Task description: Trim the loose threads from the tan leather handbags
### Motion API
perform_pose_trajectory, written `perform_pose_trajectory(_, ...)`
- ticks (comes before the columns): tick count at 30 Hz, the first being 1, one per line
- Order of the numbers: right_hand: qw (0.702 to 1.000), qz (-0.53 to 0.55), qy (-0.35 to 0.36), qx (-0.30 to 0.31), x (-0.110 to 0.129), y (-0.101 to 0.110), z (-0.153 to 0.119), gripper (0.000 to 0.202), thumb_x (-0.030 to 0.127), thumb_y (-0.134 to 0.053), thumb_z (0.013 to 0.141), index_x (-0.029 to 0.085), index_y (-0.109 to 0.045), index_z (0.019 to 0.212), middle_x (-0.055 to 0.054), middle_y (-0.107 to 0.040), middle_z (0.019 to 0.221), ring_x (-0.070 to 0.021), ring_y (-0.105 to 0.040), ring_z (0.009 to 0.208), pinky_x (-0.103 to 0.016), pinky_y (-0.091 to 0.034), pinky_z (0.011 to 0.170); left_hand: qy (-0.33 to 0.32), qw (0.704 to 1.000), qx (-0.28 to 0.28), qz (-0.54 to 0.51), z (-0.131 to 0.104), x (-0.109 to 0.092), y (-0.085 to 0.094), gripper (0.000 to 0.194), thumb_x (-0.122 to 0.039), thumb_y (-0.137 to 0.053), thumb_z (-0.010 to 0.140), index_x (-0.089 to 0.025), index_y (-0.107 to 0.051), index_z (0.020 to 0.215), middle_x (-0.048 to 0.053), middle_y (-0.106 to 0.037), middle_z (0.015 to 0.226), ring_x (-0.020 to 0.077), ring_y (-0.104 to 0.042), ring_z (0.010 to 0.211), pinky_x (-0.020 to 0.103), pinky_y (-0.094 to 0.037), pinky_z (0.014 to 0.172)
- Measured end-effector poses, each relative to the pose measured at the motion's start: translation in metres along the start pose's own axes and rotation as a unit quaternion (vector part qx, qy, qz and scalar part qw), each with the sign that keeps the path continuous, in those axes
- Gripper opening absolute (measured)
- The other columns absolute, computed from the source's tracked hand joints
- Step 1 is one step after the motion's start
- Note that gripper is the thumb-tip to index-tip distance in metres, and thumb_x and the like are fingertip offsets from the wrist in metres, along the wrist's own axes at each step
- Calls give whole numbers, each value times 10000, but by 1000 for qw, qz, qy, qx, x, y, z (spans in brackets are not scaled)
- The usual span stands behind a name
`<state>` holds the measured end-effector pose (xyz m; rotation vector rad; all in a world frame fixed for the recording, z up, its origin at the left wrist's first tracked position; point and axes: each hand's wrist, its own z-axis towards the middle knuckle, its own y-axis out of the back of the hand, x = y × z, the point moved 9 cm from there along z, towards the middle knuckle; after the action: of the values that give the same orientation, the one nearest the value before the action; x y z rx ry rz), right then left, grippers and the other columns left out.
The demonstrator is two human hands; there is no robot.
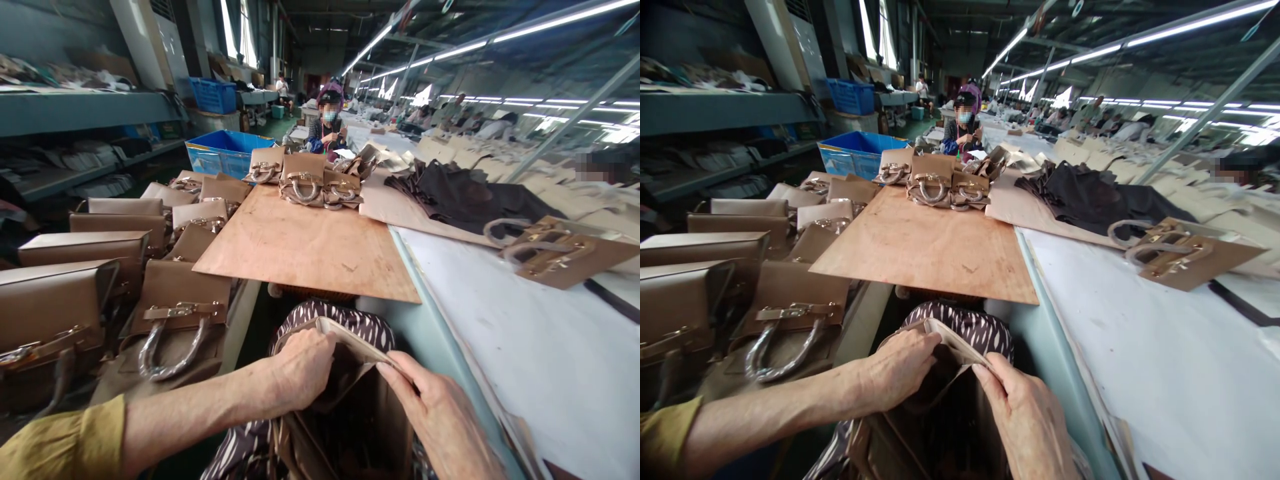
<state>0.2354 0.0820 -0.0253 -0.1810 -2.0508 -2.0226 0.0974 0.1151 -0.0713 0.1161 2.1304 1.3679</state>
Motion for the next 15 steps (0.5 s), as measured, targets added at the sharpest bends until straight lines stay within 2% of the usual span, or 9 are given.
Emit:
perform_pose_trajectory(3,1000,4,-2,3,0,1,1,306,424,-358,922,283,-616,833,35,-650,628,-146,-610,559,-193,-424,509,-48,994,-94,31,-6,-8,16,247,-134,-469,723,-142,-513,966,94,-599,876,254,-598,738,341,-474,621)
perform_pose_trajectory(6,1000,14,5,5,0,0,2,367,450,-331,923,268,-596,746,34,-596,561,-139,-581,514,-188,-400,480,-96,980,-170,38,-15,-15,33,138,-113,-442,757,-173,-509,862,44,-569,861,190,-562,687,287,-442,594)
perform_pose_trajectory(8,1000,24,7,-1,-1,-1,2,389,465,-325,918,258,-591,723,32,-574,540,-133,-561,488,-184,-389,461,-158,972,-174,9,-19,-26,36,99,-116,-432,789,-179,-505,766,14,-562,815,161,-549,714,255,-432,639)
perform_pose_trajectory(10,999,32,8,-10,-3,-1,2,399,479,-327,909,252,-596,722,31,-567,533,-128,-544,475,-182,-384,452,-212,965,-149,-31,-22,-35,33,150,-121,-409,821,-181,-507,725,-5,-575,802,135,-551,739,224,-429,685)
perform_pose_trajectory(12,999,35,-1,-9,-5,-3,2,409,501,-332,897,249,-598,715,29,-563,527,-130,-538,476,-184,-382,448,-223,965,-123,-58,-20,-38,28,173,-112,-392,829,-181,-514,727,-10,-596,830,125,-561,756,209,-434,709)
perform_pose_trajectory(15,999,36,-15,5,-8,-7,0,433,525,-321,888,248,-591,694,24,-558,525,-139,-549,493,-188,-383,448,-197,973,-96,-73,-16,-37,23,136,-88,-421,782,-179,-519,762,0,-614,875,143,-578,788,219,-448,725)
